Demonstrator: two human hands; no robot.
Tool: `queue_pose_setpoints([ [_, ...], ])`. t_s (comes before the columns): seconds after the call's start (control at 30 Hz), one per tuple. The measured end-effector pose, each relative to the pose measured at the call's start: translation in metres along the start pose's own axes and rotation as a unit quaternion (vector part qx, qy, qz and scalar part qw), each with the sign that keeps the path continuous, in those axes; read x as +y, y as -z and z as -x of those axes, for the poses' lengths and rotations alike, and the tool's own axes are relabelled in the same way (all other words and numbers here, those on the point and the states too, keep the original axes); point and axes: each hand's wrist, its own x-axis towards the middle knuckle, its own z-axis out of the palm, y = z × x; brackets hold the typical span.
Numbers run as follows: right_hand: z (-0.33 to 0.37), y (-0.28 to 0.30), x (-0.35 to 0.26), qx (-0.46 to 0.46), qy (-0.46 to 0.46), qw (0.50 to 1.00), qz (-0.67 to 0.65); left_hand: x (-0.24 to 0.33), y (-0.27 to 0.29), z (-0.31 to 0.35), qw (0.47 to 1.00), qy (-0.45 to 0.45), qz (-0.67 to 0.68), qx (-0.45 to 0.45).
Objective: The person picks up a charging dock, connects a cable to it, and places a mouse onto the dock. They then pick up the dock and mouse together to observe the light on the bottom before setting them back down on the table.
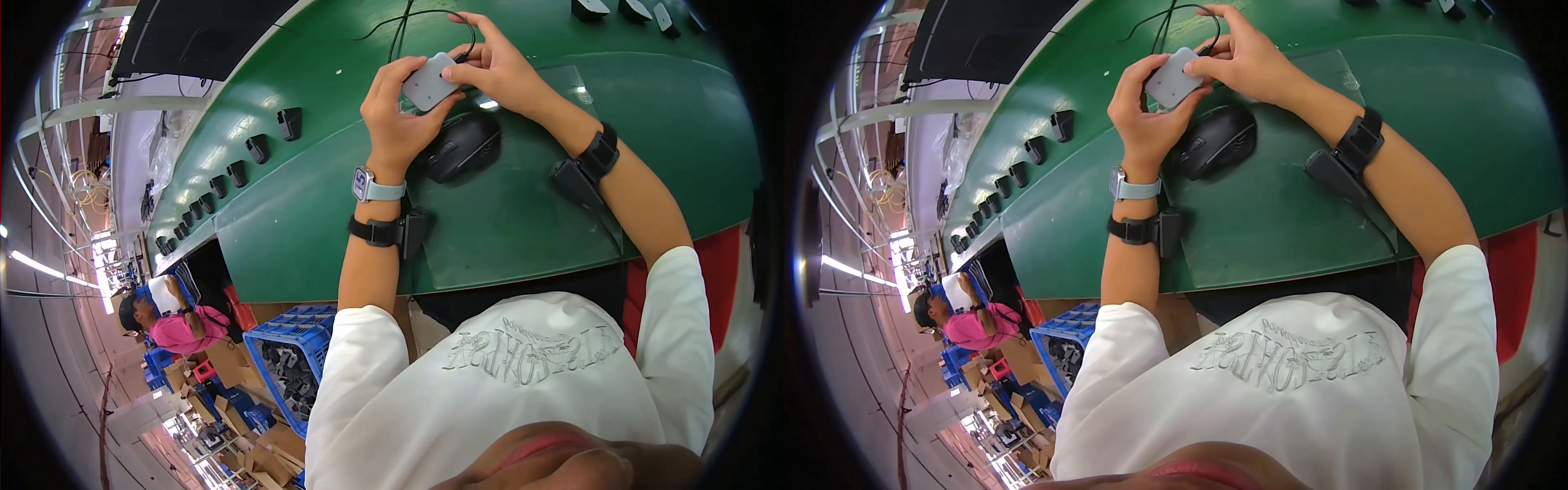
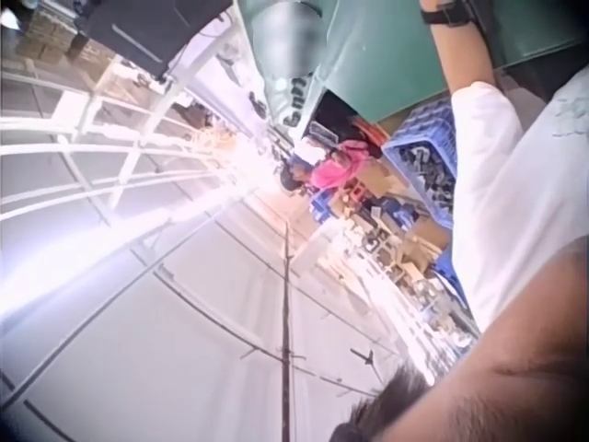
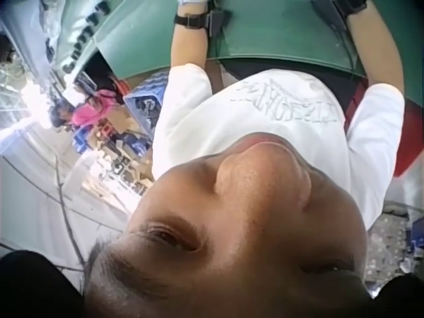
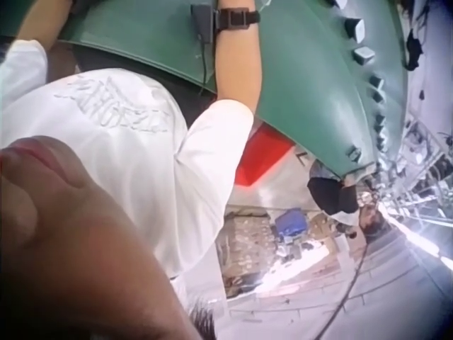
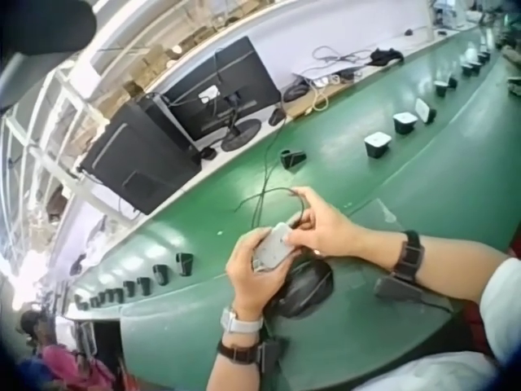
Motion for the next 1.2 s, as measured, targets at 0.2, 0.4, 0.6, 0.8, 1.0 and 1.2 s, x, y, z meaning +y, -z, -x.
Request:
queue_pose_setpoints([
  [0.2, -0.001, 0.005, 0.006, 0.001, 0.033, 0.999, -0.042, 0.004, -0.008, -0.004, 1.000, -0.021, 0.020, -0.008],
  [0.4, 0.000, 0.009, 0.001, 0.005, 0.021, 0.999, -0.034, 0.006, -0.009, -0.004, 1.000, -0.003, 0.027, -0.006],
  [0.6, 0.001, 0.005, -0.001, 0.021, 0.026, 0.999, 0.021, 0.002, -0.008, -0.003, 0.999, -0.015, 0.027, -0.009],
  [0.8, -0.001, 0.012, -0.001, 0.004, 0.018, 1.000, 0.014, 0.004, -0.010, -0.004, 0.999, 0.004, 0.040, -0.010],
  [1.0, -0.001, 0.009, 0.001, 0.007, 0.014, 1.000, 0.001, 0.003, -0.011, -0.002, 0.999, 0.005, 0.036, -0.009],
  [1.2, 0.001, 0.013, 0.002, 0.010, 0.020, 1.000, 0.010, 0.003, -0.014, -0.002, 0.999, 0.006, 0.037, -0.009],
])
